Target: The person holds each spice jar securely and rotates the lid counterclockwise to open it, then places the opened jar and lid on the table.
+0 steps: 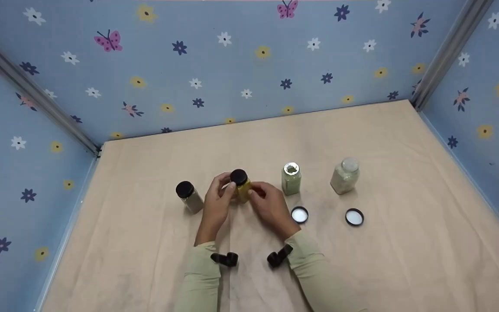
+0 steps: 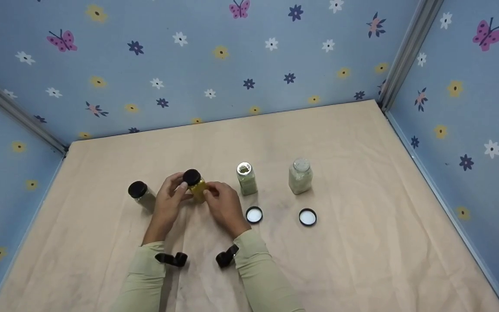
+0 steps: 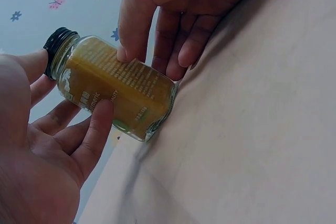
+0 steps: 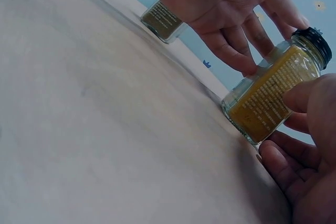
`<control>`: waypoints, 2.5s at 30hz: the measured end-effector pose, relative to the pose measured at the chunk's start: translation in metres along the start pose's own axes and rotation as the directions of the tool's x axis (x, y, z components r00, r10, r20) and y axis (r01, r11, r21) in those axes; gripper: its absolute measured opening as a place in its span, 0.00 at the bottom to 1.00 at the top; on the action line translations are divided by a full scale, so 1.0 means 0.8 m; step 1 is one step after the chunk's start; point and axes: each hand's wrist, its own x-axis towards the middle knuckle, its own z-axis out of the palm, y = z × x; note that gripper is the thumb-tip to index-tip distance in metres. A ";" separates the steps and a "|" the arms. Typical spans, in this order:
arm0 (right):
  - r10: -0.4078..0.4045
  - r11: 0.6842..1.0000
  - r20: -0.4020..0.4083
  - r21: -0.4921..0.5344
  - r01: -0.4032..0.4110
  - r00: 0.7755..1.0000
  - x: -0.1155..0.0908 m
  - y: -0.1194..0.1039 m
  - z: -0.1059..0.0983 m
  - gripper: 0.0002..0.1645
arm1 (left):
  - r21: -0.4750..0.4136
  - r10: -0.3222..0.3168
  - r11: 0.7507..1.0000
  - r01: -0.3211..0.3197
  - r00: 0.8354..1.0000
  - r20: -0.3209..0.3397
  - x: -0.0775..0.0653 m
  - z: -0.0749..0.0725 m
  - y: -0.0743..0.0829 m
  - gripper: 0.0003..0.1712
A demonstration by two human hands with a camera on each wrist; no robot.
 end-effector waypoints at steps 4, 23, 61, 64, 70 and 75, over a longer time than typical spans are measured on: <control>-0.008 1.000 0.000 0.005 0.008 1.000 0.000 0.000 0.000 0.16 | 0.035 -0.010 0.999 0.010 1.000 0.000 0.001 0.000 -0.001 0.27; -0.010 0.999 0.004 -0.032 0.010 1.000 0.000 0.000 0.000 0.17 | 0.181 0.033 0.982 -0.045 0.997 0.070 -0.011 0.005 0.045 0.31; -0.005 1.000 -0.011 -0.009 0.005 1.000 0.000 -0.001 0.000 0.16 | 0.016 -0.007 1.000 0.007 0.999 0.035 -0.012 0.003 0.041 0.24; 0.002 1.000 -0.009 -0.014 -0.002 1.000 0.000 -0.001 0.000 0.16 | -0.002 -0.006 1.000 0.006 0.999 0.034 -0.011 0.003 0.041 0.24; 0.009 1.000 -0.006 -0.010 -0.009 1.000 0.001 -0.001 0.000 0.16 | 0.054 -0.018 0.998 0.016 0.999 0.031 -0.011 0.003 0.041 0.25; 0.007 1.000 -0.006 -0.010 -0.007 1.000 0.001 -0.001 -0.001 0.16 | 0.159 -0.023 0.987 0.018 0.999 0.027 -0.012 0.005 0.043 0.29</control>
